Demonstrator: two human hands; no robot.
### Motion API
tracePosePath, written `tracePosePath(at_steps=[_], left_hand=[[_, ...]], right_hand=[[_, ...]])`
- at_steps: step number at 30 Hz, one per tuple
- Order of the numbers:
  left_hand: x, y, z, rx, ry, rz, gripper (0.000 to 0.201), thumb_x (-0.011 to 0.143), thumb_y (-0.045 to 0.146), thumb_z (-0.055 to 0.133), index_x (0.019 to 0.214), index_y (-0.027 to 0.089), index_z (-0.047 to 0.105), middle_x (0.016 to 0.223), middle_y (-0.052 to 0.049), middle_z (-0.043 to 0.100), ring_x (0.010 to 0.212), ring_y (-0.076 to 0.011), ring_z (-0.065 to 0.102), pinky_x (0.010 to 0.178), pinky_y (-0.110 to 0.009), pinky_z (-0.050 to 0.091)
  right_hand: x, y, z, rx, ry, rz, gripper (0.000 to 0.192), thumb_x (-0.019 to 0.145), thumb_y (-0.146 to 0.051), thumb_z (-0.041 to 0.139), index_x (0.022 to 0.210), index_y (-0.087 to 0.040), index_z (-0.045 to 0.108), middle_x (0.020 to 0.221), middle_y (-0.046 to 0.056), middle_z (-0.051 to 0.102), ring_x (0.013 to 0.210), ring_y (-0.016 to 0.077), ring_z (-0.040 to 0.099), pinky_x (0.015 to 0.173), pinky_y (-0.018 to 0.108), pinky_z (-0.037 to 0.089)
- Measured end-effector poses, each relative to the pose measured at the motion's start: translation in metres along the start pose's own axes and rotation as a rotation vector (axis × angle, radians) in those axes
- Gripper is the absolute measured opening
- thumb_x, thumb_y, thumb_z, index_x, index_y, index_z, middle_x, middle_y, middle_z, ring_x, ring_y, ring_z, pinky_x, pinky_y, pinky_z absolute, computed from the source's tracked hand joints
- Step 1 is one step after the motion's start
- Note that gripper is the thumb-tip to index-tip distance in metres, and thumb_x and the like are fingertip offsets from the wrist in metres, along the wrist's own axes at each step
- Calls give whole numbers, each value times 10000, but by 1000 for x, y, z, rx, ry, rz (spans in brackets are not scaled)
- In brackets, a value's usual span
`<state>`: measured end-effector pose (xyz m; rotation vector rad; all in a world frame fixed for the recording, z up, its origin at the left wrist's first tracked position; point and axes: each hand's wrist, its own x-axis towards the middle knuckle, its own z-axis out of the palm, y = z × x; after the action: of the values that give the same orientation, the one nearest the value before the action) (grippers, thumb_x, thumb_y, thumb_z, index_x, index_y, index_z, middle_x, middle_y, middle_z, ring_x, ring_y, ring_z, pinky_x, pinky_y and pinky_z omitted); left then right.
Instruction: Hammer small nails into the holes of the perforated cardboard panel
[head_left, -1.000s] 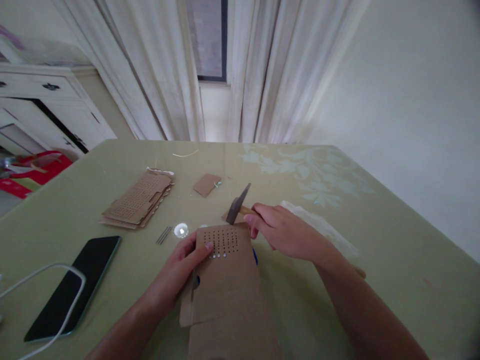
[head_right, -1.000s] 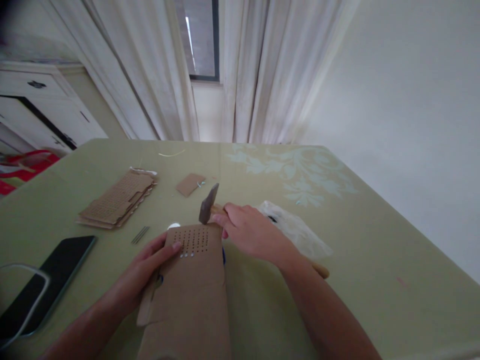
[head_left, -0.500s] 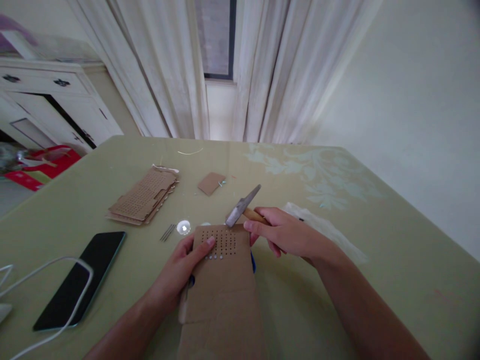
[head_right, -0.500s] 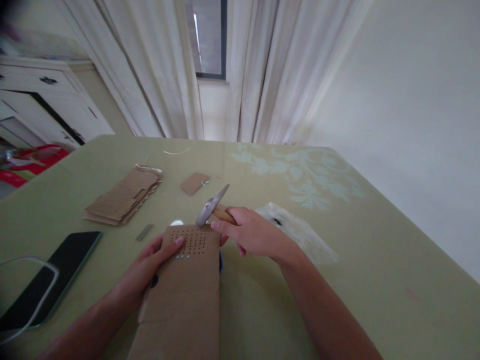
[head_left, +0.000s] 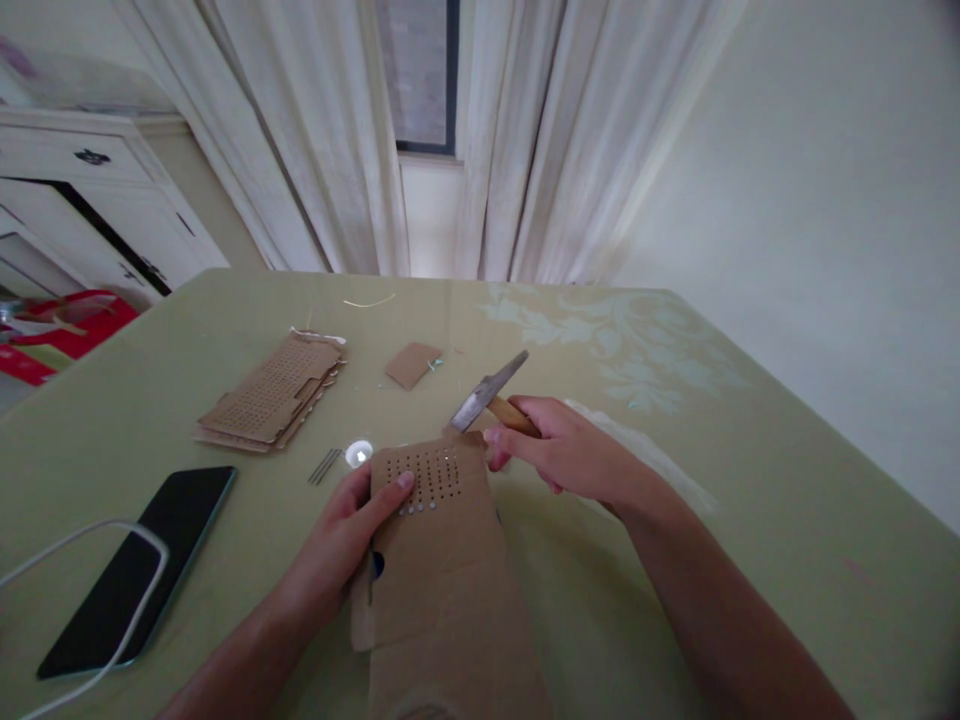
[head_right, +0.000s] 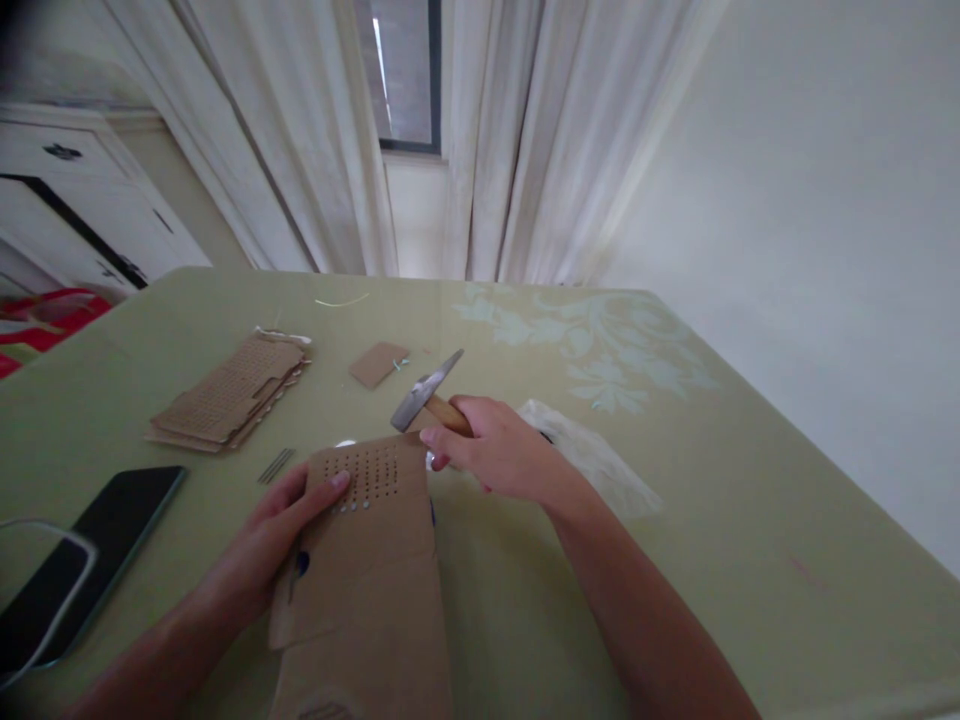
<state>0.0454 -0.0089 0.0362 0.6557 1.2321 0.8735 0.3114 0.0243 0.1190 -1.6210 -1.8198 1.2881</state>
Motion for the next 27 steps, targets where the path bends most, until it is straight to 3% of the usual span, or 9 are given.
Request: tracePosePath(at_steps=[6,14,17,20,23,25,27], left_hand=[[2,0,4,23,-2,4,735,668,634,1020,1195,206,737,913,-66,852,687,-234,794,593,-302,643],[3,-1,1,120,-95,51,827,753,714,942,1363,201,722,1115,-108,860,927,-280,822,748,-317,647],[7,7,-4,182,-58,135,807,848,819,785,1400,233,725,1290,-126,828,1083,-316,802,870,-368,642],[17,23,-23,486,157,390,685,958,807,606,1287,226,759,1331,-139,799,1131,-323,764,927,-398,605],[29,34,-57,1052,336,558,562,964,668,566,1174,180,750,1218,-192,797,1076,-390,749,936,-496,578],[36,36,-78,1398,470,548,541,1002,589,491,1216,159,740,1261,-239,777,1159,-472,721,984,-588,547],[41,34,-93,1565,487,483,538,1044,535,431,1263,139,725,1284,-264,767,1196,-500,715,989,-609,538]], right_hand=[[-1,-2,0,11,-3,14,357,1120,-473,612,948,-187,741,872,20,849,399,56,467,353,197,371],[4,1,4,-34,-114,-14,270,1102,-393,639,967,-185,746,929,11,824,469,71,559,387,184,452],[3,1,2,-47,-107,-25,295,1099,-421,642,960,-185,750,923,16,817,495,82,563,387,186,460],[2,1,1,-67,-122,-25,280,1097,-431,645,1012,-192,764,926,17,825,505,91,576,387,188,459],[1,1,3,-70,-157,-22,302,1097,-454,647,990,-194,755,923,20,820,497,87,568,390,190,445],[1,1,6,-65,-176,-29,329,1095,-490,652,990,-194,752,939,27,822,506,90,575,392,193,446],[0,1,8,-64,-186,-31,334,1090,-510,659,1032,-198,761,961,34,828,533,105,602,399,202,459]])
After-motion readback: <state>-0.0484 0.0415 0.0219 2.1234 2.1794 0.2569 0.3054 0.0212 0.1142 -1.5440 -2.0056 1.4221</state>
